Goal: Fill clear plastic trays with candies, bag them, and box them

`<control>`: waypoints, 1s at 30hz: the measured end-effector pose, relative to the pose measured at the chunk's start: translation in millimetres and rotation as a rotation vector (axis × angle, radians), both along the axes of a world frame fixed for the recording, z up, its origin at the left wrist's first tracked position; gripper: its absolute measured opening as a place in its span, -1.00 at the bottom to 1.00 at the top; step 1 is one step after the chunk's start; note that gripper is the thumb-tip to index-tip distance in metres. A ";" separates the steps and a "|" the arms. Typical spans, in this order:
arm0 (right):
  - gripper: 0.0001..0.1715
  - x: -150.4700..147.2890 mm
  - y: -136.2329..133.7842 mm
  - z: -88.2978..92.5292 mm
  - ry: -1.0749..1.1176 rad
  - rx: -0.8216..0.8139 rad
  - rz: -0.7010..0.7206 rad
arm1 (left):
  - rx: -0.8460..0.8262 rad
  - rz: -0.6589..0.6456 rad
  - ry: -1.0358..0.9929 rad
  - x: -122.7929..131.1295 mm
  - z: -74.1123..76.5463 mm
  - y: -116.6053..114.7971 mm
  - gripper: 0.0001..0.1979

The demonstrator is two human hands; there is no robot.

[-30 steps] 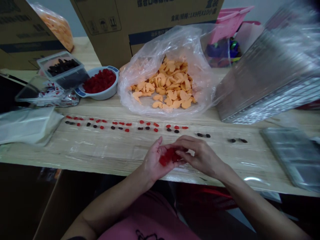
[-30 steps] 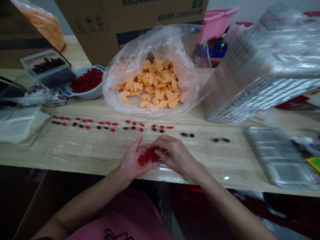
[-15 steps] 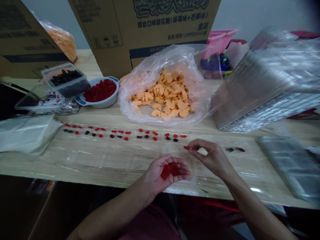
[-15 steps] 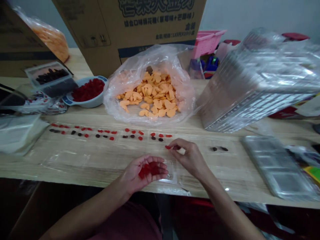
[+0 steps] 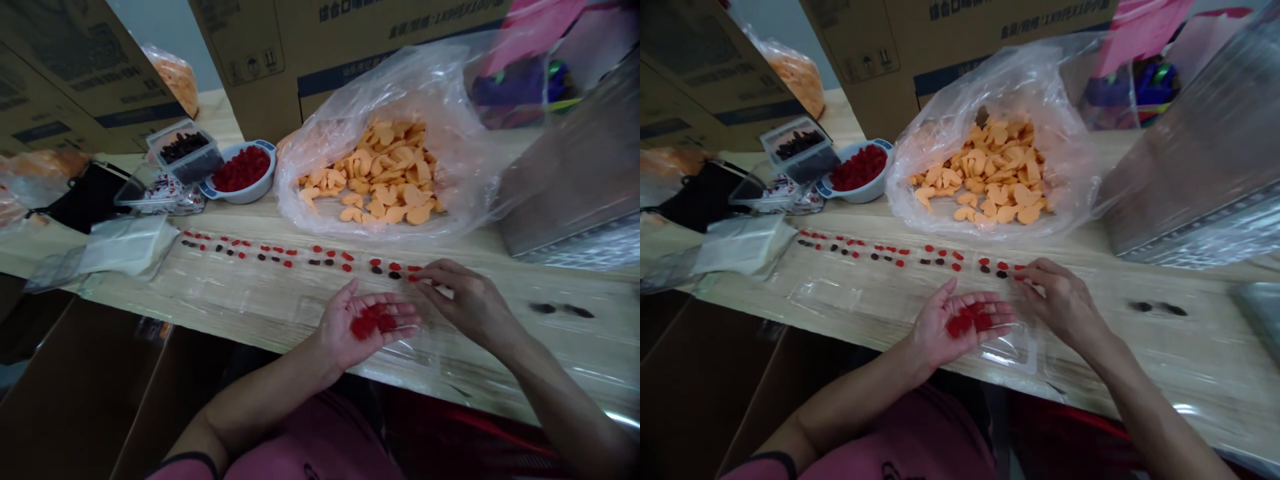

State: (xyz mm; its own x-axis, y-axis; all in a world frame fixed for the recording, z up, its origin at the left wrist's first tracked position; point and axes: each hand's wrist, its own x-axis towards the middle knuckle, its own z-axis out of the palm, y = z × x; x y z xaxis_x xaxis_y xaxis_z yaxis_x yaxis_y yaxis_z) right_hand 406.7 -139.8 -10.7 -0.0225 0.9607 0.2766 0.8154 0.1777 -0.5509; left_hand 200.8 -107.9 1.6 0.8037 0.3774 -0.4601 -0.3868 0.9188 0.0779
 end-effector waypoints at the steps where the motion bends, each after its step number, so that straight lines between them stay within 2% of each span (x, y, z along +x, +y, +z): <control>1: -0.79 -6.9 -4.5 7.4 0.074 0.004 0.032 | -0.003 0.004 -0.001 0.4 1.1 0.2 -0.38; 5: -0.84 -34.9 -22.7 28.1 0.223 -0.035 0.223 | -0.046 0.021 0.042 3.5 4.1 0.0 -0.35; 8: -0.83 -45.7 -32.4 27.8 0.200 -0.031 0.246 | -0.063 0.005 0.082 6.8 2.4 -1.8 -0.39; 13: -0.90 -40.6 -42.6 23.7 0.345 -0.084 0.147 | 0.014 -0.058 0.109 10.2 -4.1 -8.3 -0.69; 17: -0.88 -12.1 -42.6 23.5 0.417 -0.065 0.056 | 0.086 -0.116 0.075 10.7 -3.6 -10.7 -0.68; 23: -0.85 52.6 -21.5 -2.9 0.205 0.030 -0.312 | 0.060 -0.137 0.116 13.6 3.8 -11.0 -0.59; 26: -0.86 64.1 -7.0 -19.5 0.141 0.007 -0.347 | 0.052 -0.132 0.128 14.3 3.8 -10.4 -0.58; 30: -0.89 62.7 3.8 -33.2 0.030 -0.053 -0.344 | 0.045 -0.111 0.104 13.2 3.0 -7.9 -0.58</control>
State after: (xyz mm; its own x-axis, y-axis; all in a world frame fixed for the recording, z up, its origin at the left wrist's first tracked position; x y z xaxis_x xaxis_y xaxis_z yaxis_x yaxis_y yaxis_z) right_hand 469.5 -136.0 -44.0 0.3130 0.9235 0.2219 0.8057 -0.1345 -0.5769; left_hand 213.9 -115.8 4.6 0.7908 0.3106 -0.5274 -0.2706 0.9503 0.1540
